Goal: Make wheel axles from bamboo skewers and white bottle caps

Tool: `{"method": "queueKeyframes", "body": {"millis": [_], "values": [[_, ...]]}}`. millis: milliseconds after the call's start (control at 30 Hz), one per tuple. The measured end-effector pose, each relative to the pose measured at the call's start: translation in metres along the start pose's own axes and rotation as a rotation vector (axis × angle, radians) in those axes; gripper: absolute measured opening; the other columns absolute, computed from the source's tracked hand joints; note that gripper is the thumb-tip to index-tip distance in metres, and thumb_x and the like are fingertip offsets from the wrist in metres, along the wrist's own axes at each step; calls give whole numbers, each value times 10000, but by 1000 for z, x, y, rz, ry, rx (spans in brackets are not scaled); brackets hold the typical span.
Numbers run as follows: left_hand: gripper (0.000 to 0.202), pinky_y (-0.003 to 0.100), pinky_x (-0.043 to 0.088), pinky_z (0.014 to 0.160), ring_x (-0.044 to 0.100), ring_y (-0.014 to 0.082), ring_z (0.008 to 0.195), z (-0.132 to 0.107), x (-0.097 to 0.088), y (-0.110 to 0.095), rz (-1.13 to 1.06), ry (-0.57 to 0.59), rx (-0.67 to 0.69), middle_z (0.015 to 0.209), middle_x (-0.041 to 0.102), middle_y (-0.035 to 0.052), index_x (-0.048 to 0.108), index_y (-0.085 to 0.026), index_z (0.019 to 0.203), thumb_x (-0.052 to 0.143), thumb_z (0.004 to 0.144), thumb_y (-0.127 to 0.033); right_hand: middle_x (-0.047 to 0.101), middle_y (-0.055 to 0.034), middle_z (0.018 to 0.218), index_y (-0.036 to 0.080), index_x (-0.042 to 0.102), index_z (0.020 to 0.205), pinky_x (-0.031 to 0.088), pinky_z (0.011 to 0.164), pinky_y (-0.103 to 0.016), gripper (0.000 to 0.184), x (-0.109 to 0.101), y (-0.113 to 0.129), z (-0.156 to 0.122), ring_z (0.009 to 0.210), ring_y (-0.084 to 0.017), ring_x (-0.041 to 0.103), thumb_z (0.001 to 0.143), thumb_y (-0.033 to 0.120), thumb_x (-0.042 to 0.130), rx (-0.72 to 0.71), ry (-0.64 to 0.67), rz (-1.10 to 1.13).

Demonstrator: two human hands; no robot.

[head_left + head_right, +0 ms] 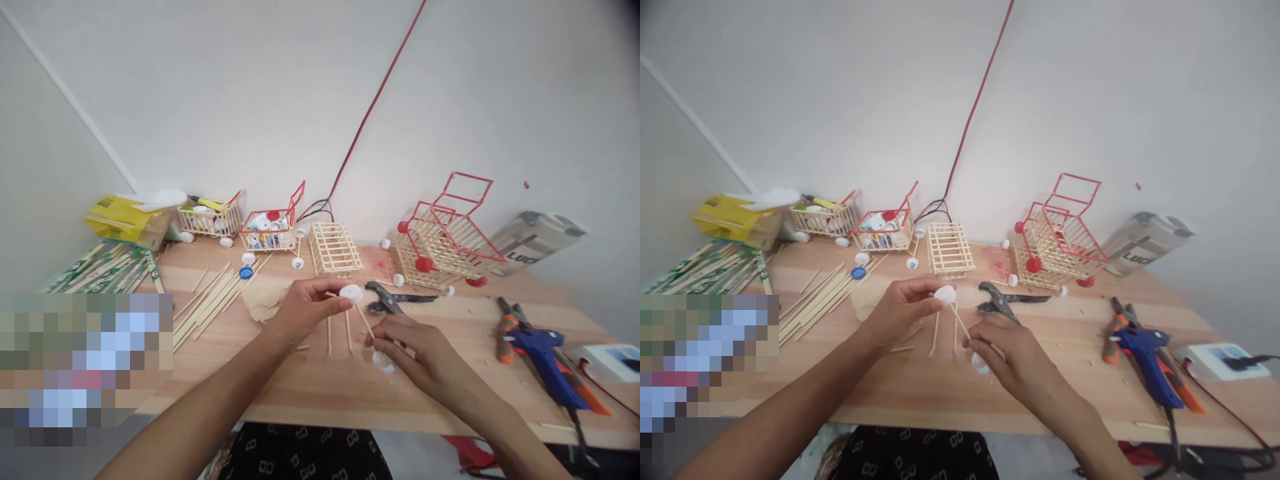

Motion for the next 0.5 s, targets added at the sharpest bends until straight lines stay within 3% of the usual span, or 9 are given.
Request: {"method": "queueKeyframes", "body": {"millis": [333, 400, 500], "values": [[274, 287, 451, 888, 617, 182, 997, 0, -3, 2, 18, 9, -41, 1074, 706, 48, 721, -202, 1000, 715, 759, -333, 638, -26, 823, 227, 638, 861, 428, 734, -276, 241, -1, 3, 5, 789, -156, 582, 952, 321, 436, 14, 33, 26], [308, 280, 459, 830, 612, 180, 956, 0, -2, -1, 111, 8, -40, 1084, 690, 59, 705, -196, 1043, 664, 799, -380, 637, -24, 809, 225, 635, 846, 427, 710, -273, 238, -2, 3, 4, 770, -157, 581, 946, 328, 445, 35, 39, 7], [391, 265, 441, 733, 583, 160, 842, 0, -2, -7, 386, -43, 64, 989, 663, 58, 653, -198, 1145, 608, 832, -428, 625, -20, 766, 218, 615, 799, 414, 659, -269, 231, -3, 2, 2, 718, -156, 567, 937, 313, 456, 77, 34, -74]]}}
Point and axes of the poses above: each hand's wrist, its own z-axis towards the middle knuckle, its own x-axis out of the palm, y = z × x, the point moved 1 cm from there along z, towards the middle knuckle
